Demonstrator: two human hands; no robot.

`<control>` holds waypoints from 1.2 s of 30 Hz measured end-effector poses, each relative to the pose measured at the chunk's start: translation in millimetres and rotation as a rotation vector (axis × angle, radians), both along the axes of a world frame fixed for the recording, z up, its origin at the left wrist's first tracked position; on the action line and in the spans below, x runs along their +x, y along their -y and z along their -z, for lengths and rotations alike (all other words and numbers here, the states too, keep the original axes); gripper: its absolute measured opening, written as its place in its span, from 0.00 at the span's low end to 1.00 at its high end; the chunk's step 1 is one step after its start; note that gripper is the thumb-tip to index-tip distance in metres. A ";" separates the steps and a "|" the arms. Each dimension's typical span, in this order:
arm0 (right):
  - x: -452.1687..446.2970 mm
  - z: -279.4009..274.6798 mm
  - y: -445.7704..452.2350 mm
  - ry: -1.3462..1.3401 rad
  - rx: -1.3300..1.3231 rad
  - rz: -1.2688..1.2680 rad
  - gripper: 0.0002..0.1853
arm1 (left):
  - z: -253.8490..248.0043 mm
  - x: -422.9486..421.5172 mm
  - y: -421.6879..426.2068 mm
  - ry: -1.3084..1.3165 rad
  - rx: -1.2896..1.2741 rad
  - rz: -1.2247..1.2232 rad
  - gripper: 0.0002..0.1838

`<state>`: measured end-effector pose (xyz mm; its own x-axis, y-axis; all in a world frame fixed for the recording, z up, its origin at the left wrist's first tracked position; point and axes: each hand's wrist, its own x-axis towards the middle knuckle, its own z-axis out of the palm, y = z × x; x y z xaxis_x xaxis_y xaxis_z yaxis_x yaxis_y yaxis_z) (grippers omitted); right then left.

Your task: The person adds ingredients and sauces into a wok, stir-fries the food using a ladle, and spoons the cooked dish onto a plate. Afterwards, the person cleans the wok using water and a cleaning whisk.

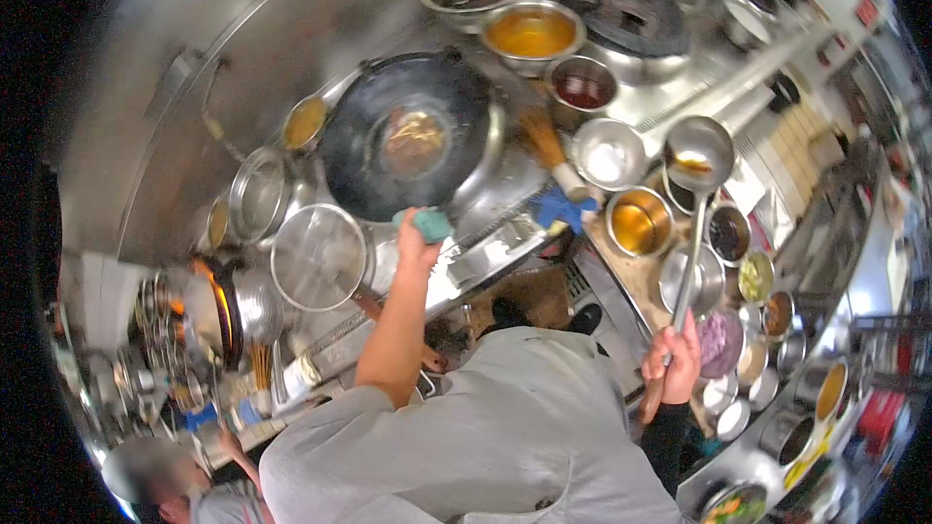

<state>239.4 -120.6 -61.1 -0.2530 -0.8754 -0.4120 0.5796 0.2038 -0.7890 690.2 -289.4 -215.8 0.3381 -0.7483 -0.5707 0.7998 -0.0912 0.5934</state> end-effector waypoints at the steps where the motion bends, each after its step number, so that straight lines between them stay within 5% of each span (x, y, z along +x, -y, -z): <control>1: 18.8 -0.3 12.2 -0.007 0.010 -0.112 0.34 | 1.7 1.0 -3.2 -0.007 -0.021 -0.027 0.06; 6: 132.7 -10.5 85.6 -0.162 0.041 -0.669 0.30 | -6.4 -3.8 -12.0 -0.001 0.049 -0.090 0.05; 10: 206.9 32.2 139.9 -0.545 -0.113 -1.034 0.29 | -24.3 0.1 -34.4 -0.059 0.028 -0.131 0.03; 13: 249.5 72.9 181.4 -1.336 -0.664 -1.031 0.29 | -21.8 7.6 -44.2 -0.078 -0.008 -0.149 0.03; 16: 278.4 31.5 193.3 -1.348 -0.416 -1.173 0.29 | -16.8 8.7 -47.7 -0.066 -0.058 -0.183 0.05; 18: 275.2 50.7 211.0 -1.163 -0.440 -1.115 0.29 | -18.3 14.0 -58.2 -0.007 -0.032 -0.170 0.10; 20: 285.4 45.7 231.4 -1.276 -0.501 -1.046 0.30 | -21.4 9.6 -73.5 0.052 -0.006 -0.156 0.17; 21: 291.7 44.8 242.5 -1.348 -0.539 -1.006 0.30 | -6.4 9.0 -86.3 0.257 -0.031 -0.134 0.28; 24: 304.4 69.5 277.1 -1.311 -0.465 -1.026 0.32 | 15.3 8.2 -134.5 0.809 0.260 0.017 0.37; 27: 301.9 61.6 260.4 -1.117 -0.286 -1.118 0.30 | -5.0 8.1 -175.2 1.016 0.450 0.223 0.43; 29: 284.9 49.1 242.0 -0.961 -0.154 -1.197 0.29 | 18.3 2.9 -197.6 1.118 0.486 0.223 0.44; 33: 264.1 63.9 210.1 -1.082 -0.546 -1.097 0.33 | 47.9 -3.5 -204.1 1.394 0.505 0.178 0.44; 36: 265.4 41.8 206.8 -0.856 -0.206 -1.292 0.33 | 48.5 -7.3 -202.3 1.354 0.543 0.169 0.44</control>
<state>504.8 -327.4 -102.8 0.5990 -0.6969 -0.3944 -0.5156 0.0411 -0.8558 682.9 -87.1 -264.3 0.7643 -0.6346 -0.1145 -0.3699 -0.5769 0.7282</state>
